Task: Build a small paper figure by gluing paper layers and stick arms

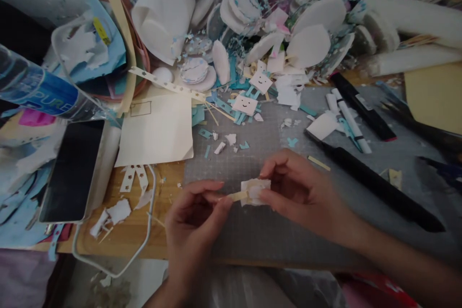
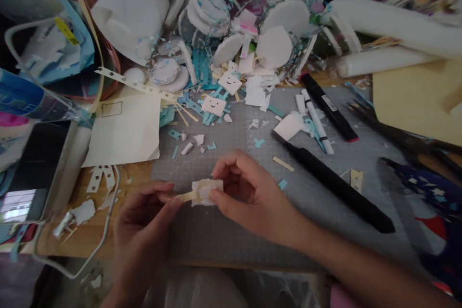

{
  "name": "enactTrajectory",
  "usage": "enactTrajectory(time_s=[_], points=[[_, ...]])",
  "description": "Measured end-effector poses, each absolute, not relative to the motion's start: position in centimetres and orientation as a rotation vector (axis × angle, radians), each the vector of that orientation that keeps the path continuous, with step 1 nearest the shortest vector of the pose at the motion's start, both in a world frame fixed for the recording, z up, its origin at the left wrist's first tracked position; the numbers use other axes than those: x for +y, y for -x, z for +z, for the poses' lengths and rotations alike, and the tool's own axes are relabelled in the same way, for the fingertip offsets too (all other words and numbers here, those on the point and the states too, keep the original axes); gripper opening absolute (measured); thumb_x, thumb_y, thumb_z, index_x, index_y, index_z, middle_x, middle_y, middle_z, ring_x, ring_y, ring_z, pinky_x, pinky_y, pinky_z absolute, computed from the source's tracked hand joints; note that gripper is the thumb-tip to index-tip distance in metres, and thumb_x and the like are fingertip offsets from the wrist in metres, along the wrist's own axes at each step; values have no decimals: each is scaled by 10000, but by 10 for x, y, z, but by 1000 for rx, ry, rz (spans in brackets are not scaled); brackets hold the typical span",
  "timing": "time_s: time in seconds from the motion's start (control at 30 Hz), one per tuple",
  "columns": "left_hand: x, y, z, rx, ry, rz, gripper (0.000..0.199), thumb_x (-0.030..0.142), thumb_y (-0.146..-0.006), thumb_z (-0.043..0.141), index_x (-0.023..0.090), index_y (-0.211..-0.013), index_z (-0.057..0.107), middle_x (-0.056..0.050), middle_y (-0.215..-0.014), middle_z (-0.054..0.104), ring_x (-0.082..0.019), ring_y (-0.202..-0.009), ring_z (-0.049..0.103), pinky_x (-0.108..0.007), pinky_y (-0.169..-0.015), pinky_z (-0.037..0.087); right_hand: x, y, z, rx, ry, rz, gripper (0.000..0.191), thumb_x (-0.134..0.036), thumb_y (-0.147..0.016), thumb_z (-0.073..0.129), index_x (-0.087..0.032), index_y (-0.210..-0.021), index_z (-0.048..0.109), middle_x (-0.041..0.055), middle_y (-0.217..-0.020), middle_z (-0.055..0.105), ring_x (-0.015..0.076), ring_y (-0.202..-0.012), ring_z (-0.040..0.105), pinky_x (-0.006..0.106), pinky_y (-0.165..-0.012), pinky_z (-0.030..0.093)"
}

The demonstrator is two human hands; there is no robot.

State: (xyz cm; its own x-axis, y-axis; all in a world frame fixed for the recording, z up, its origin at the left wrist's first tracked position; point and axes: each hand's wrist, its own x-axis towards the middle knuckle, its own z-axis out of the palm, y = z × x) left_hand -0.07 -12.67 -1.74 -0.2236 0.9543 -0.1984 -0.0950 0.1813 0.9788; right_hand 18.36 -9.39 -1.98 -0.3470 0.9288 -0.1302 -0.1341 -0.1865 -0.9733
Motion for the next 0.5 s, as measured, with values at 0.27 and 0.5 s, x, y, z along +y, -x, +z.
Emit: enactTrajectory(time_s=[0.27,0.5], points=[[-128,-3,-16,1496,-963,1232,200,119,-740,767,266,-872,735,74,-629,674,-39,-558,617,-67,-561,498,-97,-184,-19,-1384,1063,1562,170,-131,-874,615,-272,-924,534,-40,-861,553,81,-765,575,163,-683,514],[-129,-3,-15,1530,-1063,1205,177,139,-743,761,246,-876,717,65,-630,658,-57,-542,579,-101,-525,480,-97,-185,-15,-1542,1122,1457,145,-143,-856,597,-253,-926,533,-5,-850,575,131,-751,583,224,-611,499]])
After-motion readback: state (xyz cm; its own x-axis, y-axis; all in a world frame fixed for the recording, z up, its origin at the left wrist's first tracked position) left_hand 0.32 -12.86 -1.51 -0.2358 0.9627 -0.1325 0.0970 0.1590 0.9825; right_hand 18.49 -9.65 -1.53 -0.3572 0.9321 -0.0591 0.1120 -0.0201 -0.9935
